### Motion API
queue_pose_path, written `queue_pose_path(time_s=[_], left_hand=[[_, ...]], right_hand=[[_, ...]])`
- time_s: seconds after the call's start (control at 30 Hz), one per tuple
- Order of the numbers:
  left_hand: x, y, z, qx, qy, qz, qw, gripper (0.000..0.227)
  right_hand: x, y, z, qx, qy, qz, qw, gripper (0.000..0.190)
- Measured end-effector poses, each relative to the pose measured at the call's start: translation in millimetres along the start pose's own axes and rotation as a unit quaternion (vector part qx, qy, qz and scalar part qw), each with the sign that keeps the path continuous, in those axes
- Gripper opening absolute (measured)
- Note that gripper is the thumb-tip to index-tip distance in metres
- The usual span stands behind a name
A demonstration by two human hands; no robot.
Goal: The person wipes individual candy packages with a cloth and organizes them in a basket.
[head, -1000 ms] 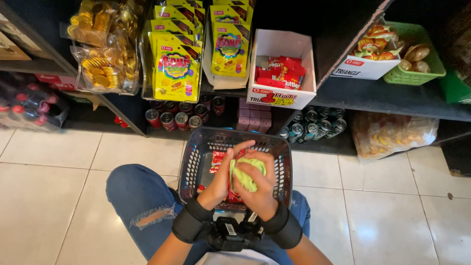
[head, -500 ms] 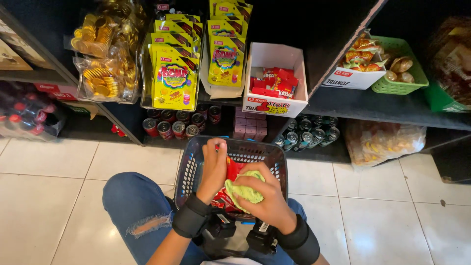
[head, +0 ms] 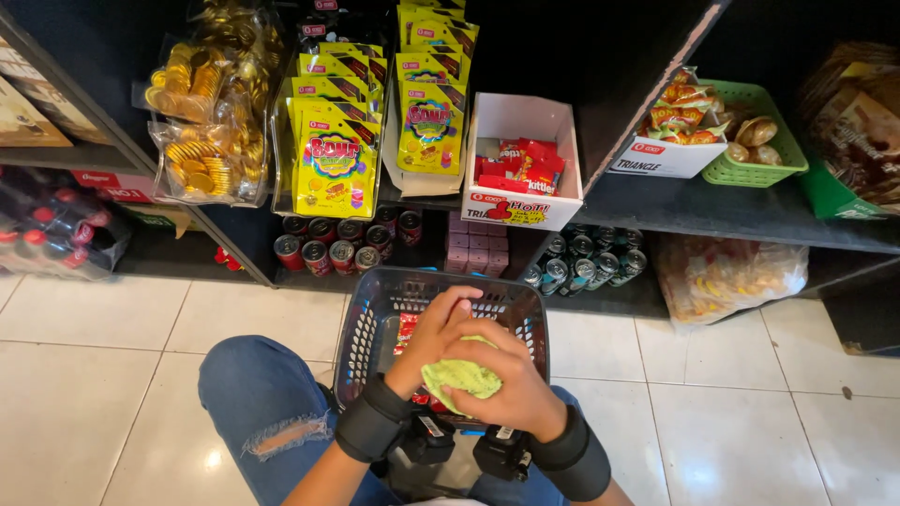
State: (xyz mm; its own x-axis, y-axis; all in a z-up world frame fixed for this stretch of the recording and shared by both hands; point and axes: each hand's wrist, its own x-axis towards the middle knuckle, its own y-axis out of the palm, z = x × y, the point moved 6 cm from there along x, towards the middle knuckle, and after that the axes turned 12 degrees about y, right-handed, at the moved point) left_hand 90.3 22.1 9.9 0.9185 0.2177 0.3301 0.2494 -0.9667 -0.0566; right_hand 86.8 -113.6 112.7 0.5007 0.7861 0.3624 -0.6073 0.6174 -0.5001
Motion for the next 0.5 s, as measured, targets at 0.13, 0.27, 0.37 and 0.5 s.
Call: queue_pose_path(time_s=[0.13, 0.27, 0.37, 0.5], left_hand=[[0.4, -0.8, -8.4, 0.036, 0.064, -0.015, 0.997, 0.036], [0.6, -8.2, -32.7, 0.052, 0.156, -0.039, 0.986, 0.042], [0.6, -6.6, -44.5, 0.061, 0.192, -0.024, 0.979, 0.04], [13.0, 2.1, -65.2, -0.035, 0.128, -0.022, 0.991, 0.035]], right_hand=[[1.1, 1.8, -8.4, -0.01, 0.007, -0.048, 0.999, 0.037], [6.2, -11.2, -14.1, -0.043, 0.0, -0.133, 0.99, 0.036], [13.5, -21.7, -24.4, -0.025, 0.004, -0.199, 0.98, 0.036], [29.1, -35.5, -20.8, -0.039, -0.013, -0.241, 0.97, 0.035]])
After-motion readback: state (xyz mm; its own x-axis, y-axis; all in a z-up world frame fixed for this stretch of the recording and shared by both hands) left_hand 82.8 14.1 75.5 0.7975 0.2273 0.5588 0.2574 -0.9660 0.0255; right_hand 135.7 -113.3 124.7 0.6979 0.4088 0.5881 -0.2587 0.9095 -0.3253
